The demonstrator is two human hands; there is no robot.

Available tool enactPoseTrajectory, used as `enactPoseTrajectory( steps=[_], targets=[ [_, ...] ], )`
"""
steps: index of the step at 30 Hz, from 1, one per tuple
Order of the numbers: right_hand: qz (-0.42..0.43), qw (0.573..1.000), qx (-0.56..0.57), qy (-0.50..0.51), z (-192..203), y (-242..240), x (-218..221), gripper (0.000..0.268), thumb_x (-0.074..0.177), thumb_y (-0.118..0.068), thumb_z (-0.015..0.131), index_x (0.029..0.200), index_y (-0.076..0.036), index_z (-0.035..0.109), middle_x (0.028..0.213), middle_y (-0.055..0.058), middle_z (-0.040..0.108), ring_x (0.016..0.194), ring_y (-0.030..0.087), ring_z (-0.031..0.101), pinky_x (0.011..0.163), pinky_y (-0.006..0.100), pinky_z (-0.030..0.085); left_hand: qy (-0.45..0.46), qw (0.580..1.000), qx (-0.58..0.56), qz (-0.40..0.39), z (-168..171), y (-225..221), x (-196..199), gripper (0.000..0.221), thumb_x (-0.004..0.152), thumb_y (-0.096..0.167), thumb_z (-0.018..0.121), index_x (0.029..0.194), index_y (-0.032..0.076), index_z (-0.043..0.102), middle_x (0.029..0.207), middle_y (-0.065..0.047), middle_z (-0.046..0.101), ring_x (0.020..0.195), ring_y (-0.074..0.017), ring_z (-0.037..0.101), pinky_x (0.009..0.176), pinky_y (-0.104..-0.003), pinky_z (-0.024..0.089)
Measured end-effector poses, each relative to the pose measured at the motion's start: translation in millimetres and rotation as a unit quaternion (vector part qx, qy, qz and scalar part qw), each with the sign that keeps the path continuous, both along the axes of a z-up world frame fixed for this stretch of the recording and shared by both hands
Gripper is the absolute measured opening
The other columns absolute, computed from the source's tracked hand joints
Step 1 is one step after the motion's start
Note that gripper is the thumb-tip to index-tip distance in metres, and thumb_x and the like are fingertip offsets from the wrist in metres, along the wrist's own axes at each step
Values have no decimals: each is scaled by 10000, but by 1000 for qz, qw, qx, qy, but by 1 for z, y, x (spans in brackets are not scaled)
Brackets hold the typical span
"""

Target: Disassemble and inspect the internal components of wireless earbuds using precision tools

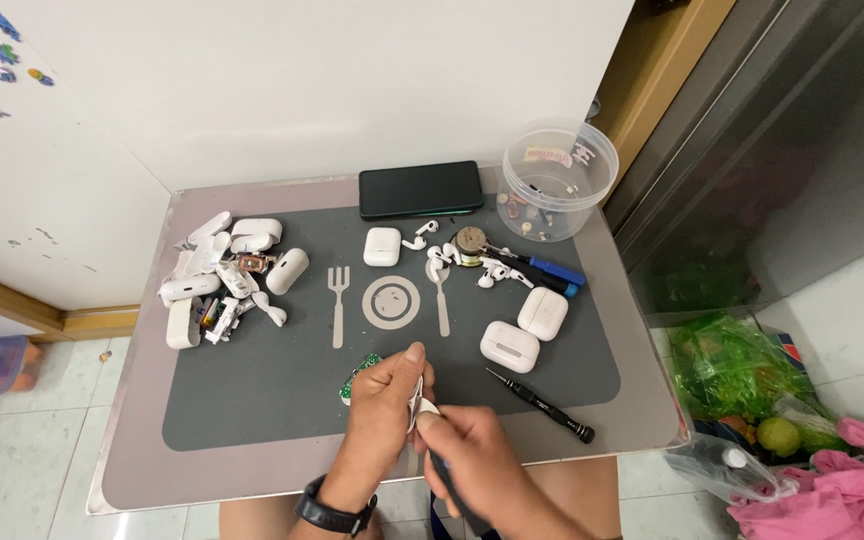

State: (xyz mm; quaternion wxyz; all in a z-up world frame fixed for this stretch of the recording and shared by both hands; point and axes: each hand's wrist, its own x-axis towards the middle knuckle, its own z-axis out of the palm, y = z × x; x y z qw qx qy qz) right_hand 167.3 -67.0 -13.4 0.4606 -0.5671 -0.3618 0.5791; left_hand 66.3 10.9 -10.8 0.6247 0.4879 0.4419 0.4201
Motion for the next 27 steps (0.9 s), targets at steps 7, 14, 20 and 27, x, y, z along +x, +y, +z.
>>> enactPoseTrajectory(
  steps=[7, 14, 20, 27],
  targets=[
    [19, 994, -102, -25, 37, 6, 5, 354, 1009, -257, 525, 755, -19, 592, 446, 132, 560, 270, 211, 431, 332, 301, 313, 104, 993, -8, 50, 17, -5, 3, 477, 1021, 350, 563, 636, 68, 562, 513, -53, 513, 357, -146, 426, 388, -307, 337],
    [18, 975, -90, 201, 34, 7, 10, 355, 991, -178, 522, 723, 49, 573, 373, 174, 428, 296, 234, 399, 537, 358, 472, -55, 996, -43, 48, 10, -4, 5, 558, 1037, 350, 533, 594, 9, 544, 383, -100, 435, 224, -166, 369, 258, -278, 209],
    [-4, 985, -104, 141, 29, 9, 11, 359, 1024, -243, 555, 787, 23, 605, 446, 167, 521, 269, 211, 377, 397, 310, 388, -105, 987, -95, 79, 4, 0, 14, 538, 1036, 418, 522, 700, 6, 607, 563, -147, 597, 256, -146, 342, 265, -287, 188],
    [-37, 971, -65, -228, 42, 7, 14, 366, 958, -304, 604, 662, -93, 567, 479, 48, 589, 396, 171, 532, 450, 334, 411, -51, 994, -82, 49, 14, -2, 8, 391, 986, 349, 515, 1205, 65, 672, 801, -73, 647, 655, -163, 611, 533, -283, 436]
  ],
)
